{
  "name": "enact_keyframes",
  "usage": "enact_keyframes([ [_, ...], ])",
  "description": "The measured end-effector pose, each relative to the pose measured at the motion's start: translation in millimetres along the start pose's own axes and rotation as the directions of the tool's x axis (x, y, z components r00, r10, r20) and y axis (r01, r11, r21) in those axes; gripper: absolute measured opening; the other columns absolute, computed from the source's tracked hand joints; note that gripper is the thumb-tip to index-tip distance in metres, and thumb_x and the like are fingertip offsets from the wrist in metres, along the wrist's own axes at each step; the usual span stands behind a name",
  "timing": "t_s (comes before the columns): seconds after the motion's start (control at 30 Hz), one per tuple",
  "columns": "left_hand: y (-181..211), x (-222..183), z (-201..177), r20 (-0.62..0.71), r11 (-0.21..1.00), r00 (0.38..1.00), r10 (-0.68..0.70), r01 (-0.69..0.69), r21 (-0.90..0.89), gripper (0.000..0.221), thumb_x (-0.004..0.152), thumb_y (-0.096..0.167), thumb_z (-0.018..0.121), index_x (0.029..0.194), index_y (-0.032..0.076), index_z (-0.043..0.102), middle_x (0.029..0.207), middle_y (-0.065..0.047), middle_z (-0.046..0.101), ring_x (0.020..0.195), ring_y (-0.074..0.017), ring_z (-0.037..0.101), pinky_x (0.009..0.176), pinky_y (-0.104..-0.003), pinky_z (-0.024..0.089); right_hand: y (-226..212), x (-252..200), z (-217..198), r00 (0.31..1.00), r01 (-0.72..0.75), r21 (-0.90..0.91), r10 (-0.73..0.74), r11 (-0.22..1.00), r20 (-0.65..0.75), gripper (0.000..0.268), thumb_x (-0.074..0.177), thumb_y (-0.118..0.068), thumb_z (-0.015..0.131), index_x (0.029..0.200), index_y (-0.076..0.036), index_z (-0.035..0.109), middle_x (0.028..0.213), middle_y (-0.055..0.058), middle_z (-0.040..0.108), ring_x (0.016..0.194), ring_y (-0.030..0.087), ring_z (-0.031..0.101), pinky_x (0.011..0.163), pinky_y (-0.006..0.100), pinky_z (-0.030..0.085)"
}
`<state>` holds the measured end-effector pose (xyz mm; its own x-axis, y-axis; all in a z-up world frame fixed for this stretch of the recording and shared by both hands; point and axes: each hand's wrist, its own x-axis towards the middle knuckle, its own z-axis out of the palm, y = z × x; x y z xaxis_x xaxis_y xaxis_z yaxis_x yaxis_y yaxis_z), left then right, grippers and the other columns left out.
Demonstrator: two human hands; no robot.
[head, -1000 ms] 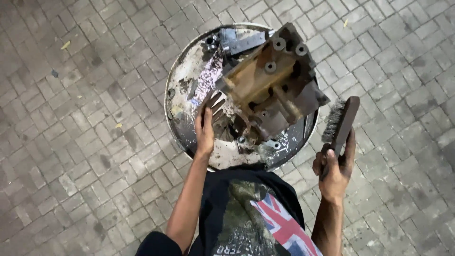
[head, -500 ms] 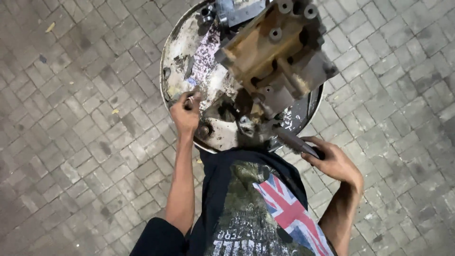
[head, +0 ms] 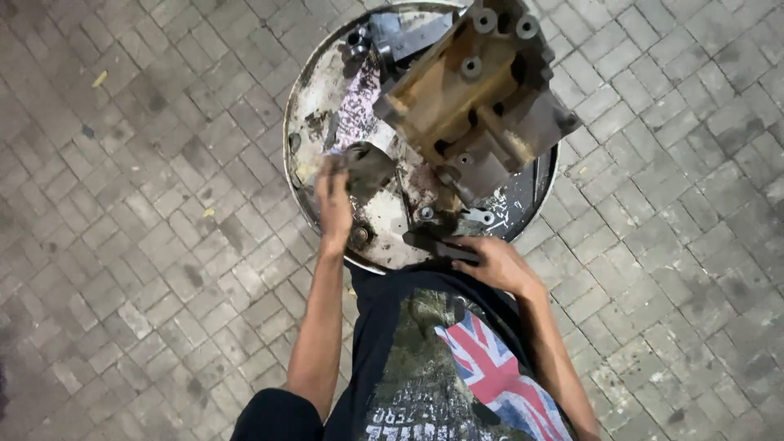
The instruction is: Scraping and brushing an engine component to remove dirt and residue using a wire brush and a scraper.
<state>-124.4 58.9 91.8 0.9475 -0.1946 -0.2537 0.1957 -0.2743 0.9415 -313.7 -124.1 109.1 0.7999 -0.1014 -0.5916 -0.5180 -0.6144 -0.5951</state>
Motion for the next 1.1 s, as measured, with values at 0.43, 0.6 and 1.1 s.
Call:
enact_keyframes([
  [0.43,147.5,76.3,83.3,0.386,0.369,0.459,0.800,-0.884,0.286,0.016,0.092,0.003,0.077,0.107,0.001,0.075,0.123,-0.016,0.068,0.117,-0.0363,0.065,0.108,-0.047,0.053,51.9,21.8,33.2,0.979,0.190,-0.007,-0.190,0.982,-0.080,0.040,0.093,-0.040,0.067,0.121,-0.011,0.069,0.114,0.009,0.076,0.094,0.028,0.074,0.079,0.041,0.057],
  [0.6,120.8,97.6,93.6,0.694,-0.044,0.471,0.545,-0.811,0.584,0.050,0.082,0.008,0.080,0.129,0.020,0.071,0.150,-0.024,0.047,0.133,-0.0387,0.047,0.114,-0.054,0.039,51.7,15.9,31.6,0.966,0.246,0.066,-0.239,0.967,-0.098,0.049,0.093,-0.038,0.065,0.133,-0.010,0.063,0.131,0.010,0.070,0.107,0.027,0.074,0.088,0.039,0.060],
  [1.1,146.2,126.2,63.9,0.857,0.169,0.269,0.438,-0.962,0.215,0.031,0.084,0.013,0.056,0.109,0.012,0.074,0.148,-0.024,0.051,0.142,-0.0484,0.041,0.108,-0.061,0.045,62.4,34.4,44.5,0.999,0.035,0.014,-0.034,0.999,-0.040,0.049,0.090,-0.052,0.069,0.100,-0.004,0.066,0.090,0.012,0.073,0.075,0.028,0.069,0.066,0.041,0.053],
])
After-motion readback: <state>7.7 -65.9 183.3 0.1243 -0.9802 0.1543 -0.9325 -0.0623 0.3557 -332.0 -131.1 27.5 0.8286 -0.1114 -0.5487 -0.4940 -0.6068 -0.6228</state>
